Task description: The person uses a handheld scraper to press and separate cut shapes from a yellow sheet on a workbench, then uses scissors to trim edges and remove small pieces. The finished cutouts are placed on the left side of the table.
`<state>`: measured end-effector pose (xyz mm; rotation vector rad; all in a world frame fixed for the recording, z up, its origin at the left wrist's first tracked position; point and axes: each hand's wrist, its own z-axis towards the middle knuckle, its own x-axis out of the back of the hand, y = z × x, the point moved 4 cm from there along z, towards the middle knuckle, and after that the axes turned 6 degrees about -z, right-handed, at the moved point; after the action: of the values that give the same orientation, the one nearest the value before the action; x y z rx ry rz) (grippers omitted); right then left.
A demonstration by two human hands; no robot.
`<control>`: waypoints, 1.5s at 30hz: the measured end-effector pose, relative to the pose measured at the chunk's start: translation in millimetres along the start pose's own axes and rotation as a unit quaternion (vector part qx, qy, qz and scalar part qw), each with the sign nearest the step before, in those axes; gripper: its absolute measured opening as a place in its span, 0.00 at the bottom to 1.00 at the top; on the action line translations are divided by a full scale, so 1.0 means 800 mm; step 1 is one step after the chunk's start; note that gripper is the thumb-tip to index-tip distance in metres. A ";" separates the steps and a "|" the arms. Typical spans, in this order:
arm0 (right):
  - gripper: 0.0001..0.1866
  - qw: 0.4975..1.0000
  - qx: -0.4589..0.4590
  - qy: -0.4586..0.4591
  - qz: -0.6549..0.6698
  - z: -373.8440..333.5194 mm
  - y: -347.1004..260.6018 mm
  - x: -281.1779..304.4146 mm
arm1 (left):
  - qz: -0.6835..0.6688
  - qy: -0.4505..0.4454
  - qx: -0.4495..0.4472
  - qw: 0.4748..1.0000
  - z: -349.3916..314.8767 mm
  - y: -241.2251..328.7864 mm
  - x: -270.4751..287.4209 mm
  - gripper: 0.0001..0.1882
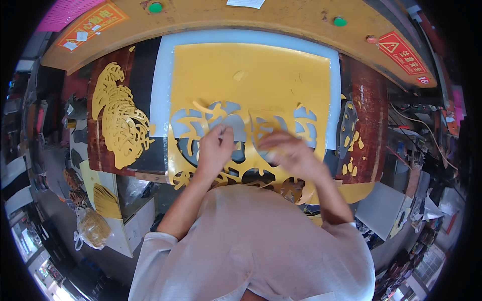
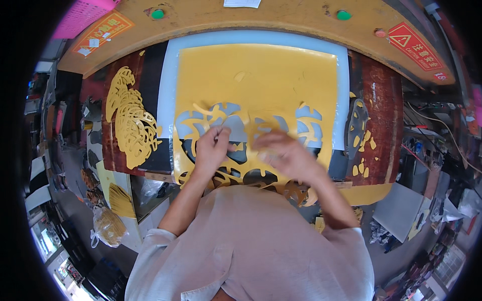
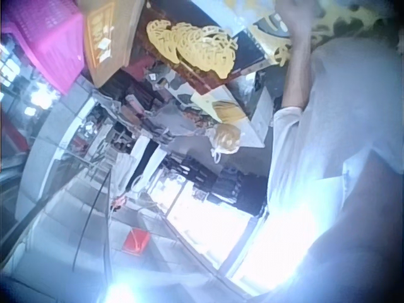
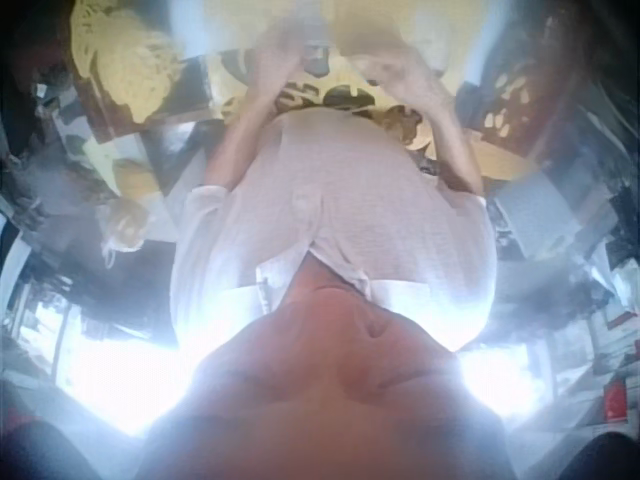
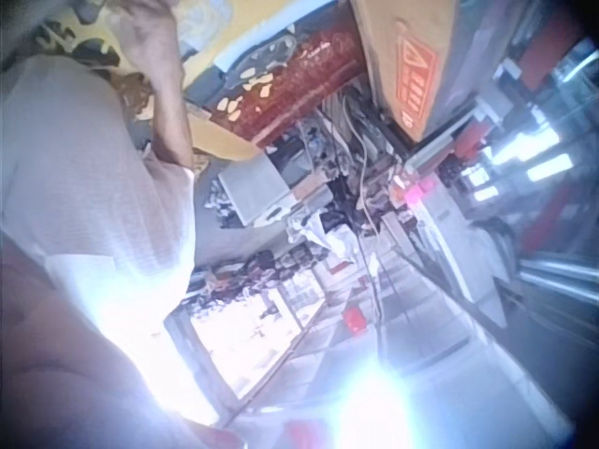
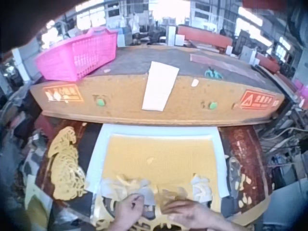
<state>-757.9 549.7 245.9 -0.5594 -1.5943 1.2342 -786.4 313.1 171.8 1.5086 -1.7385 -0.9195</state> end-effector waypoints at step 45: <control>0.13 0.850 -0.401 0.221 0.261 -0.002 0.163 0.015 | -0.558 -0.253 0.236 0.754 0.097 -0.039 -0.045 0.16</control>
<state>-788.5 608.8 132.7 -1.7706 -1.5432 0.6465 -830.1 352.8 102.2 2.9954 -1.2994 -1.6440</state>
